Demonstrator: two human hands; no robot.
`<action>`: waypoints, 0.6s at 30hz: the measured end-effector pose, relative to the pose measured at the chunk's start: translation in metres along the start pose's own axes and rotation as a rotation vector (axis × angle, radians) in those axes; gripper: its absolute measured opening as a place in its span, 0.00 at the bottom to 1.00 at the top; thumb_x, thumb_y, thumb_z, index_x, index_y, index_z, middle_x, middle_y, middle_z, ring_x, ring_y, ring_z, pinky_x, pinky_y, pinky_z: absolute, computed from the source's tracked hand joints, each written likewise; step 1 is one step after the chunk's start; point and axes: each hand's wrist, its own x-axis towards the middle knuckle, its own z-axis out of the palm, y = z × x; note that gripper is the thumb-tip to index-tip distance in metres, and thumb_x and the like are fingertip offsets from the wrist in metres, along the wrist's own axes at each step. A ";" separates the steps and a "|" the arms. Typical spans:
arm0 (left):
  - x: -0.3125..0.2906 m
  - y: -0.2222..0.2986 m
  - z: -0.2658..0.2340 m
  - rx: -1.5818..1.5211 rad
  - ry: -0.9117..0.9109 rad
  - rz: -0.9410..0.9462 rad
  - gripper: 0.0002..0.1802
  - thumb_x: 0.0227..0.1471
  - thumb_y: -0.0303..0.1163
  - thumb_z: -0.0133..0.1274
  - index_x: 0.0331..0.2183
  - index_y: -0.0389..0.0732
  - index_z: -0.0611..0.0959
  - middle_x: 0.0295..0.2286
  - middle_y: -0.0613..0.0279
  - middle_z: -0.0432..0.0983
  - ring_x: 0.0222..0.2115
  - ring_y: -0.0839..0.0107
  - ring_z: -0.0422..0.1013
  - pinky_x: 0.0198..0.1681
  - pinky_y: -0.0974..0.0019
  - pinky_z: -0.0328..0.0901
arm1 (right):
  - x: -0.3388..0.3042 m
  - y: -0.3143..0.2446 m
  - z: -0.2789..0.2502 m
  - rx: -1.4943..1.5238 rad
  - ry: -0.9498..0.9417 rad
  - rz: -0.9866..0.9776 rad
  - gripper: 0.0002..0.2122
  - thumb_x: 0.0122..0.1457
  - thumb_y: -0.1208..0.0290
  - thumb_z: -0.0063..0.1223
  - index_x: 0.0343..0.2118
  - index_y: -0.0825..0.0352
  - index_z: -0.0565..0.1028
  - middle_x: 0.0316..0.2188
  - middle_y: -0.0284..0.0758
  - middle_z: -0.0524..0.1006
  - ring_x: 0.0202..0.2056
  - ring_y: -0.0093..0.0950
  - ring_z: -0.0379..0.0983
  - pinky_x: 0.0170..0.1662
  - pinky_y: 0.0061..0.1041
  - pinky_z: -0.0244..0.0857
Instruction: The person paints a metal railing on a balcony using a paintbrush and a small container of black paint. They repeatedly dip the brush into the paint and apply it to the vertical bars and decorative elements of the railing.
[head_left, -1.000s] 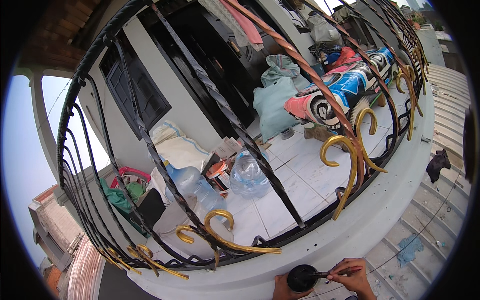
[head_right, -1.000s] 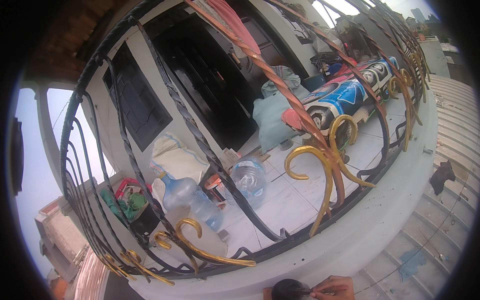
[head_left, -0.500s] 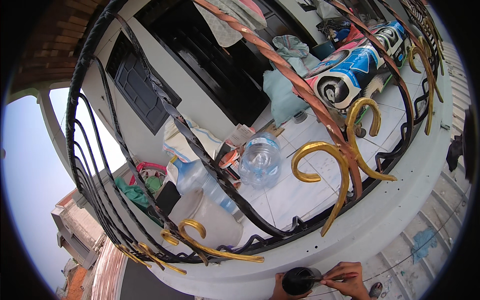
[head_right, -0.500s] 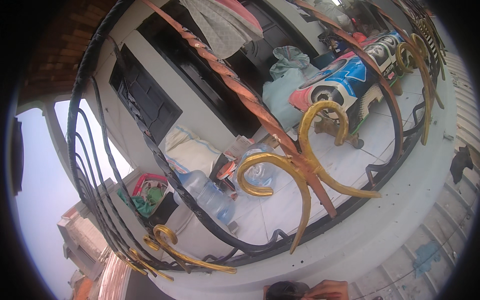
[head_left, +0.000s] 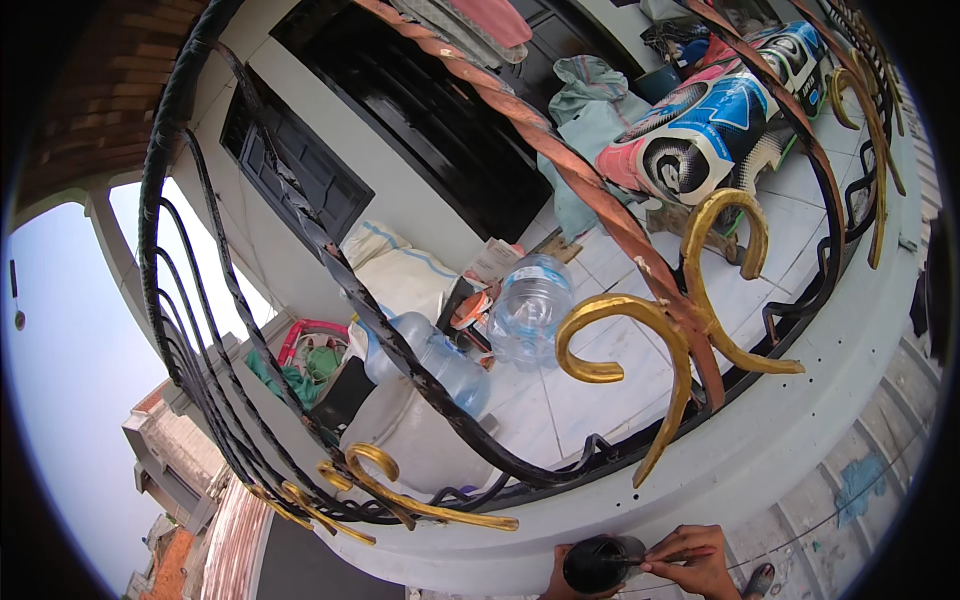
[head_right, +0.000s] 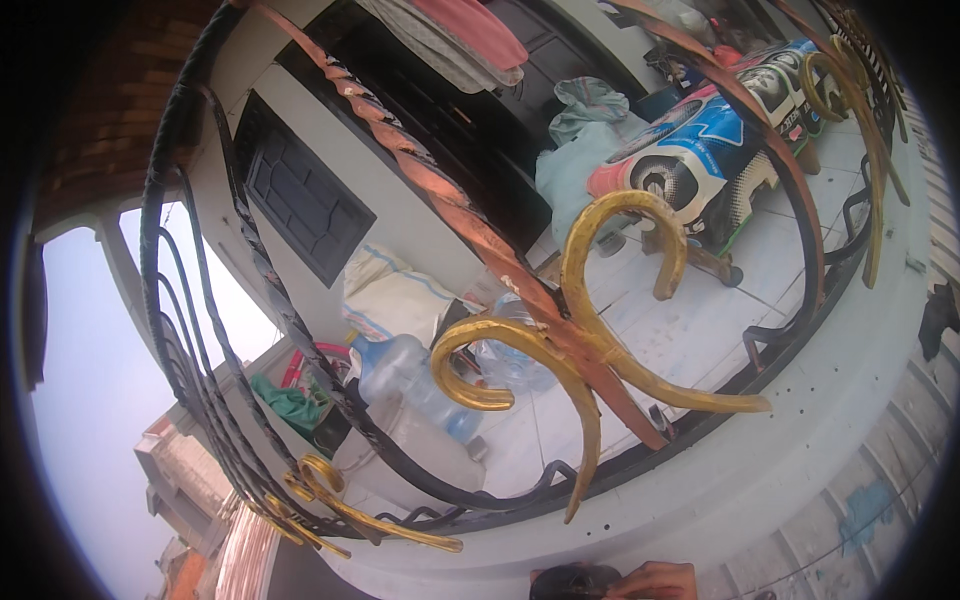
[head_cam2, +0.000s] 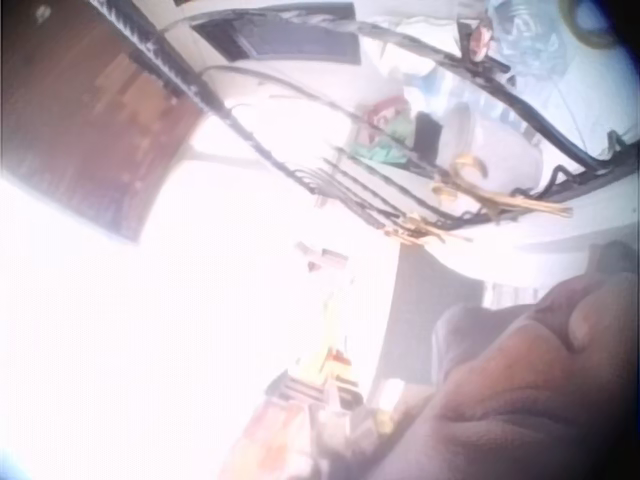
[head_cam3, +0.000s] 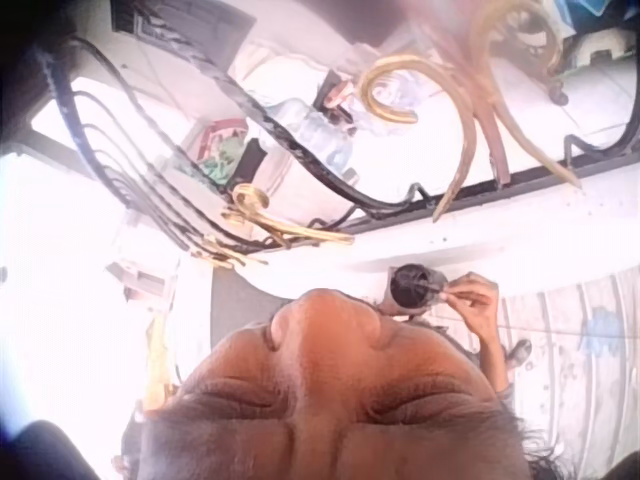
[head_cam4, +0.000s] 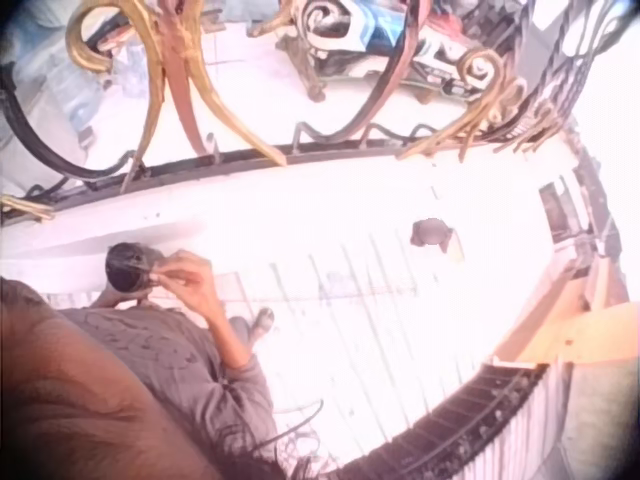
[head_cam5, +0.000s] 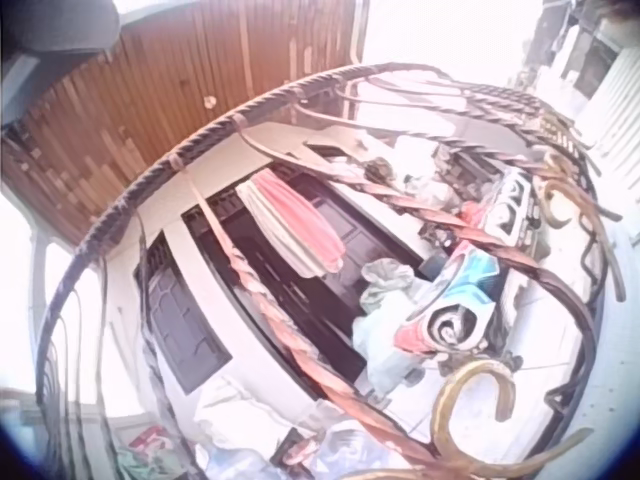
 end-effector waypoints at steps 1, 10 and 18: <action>0.000 0.000 0.000 -0.003 0.003 -0.001 0.39 0.32 0.49 0.76 0.48 0.44 0.83 0.43 0.60 0.82 0.49 0.64 0.74 0.59 0.52 0.58 | -0.001 -0.001 0.001 0.026 -0.016 0.015 0.06 0.49 0.83 0.73 0.30 0.72 0.85 0.29 0.39 0.82 0.31 0.25 0.80 0.36 0.21 0.75; 0.001 -0.004 -0.001 -0.024 0.041 0.006 0.40 0.33 0.51 0.76 0.48 0.44 0.83 0.43 0.59 0.82 0.50 0.63 0.74 0.59 0.52 0.57 | -0.001 -0.009 0.001 -0.029 -0.019 0.039 0.06 0.50 0.83 0.71 0.30 0.71 0.84 0.31 0.38 0.81 0.33 0.25 0.79 0.36 0.22 0.73; 0.000 -0.010 -0.007 -0.042 0.079 0.017 0.41 0.33 0.53 0.75 0.49 0.44 0.82 0.44 0.59 0.82 0.50 0.63 0.74 0.59 0.52 0.56 | -0.011 -0.016 0.014 -0.055 0.074 0.062 0.06 0.49 0.83 0.72 0.29 0.71 0.84 0.30 0.37 0.81 0.30 0.23 0.75 0.33 0.21 0.67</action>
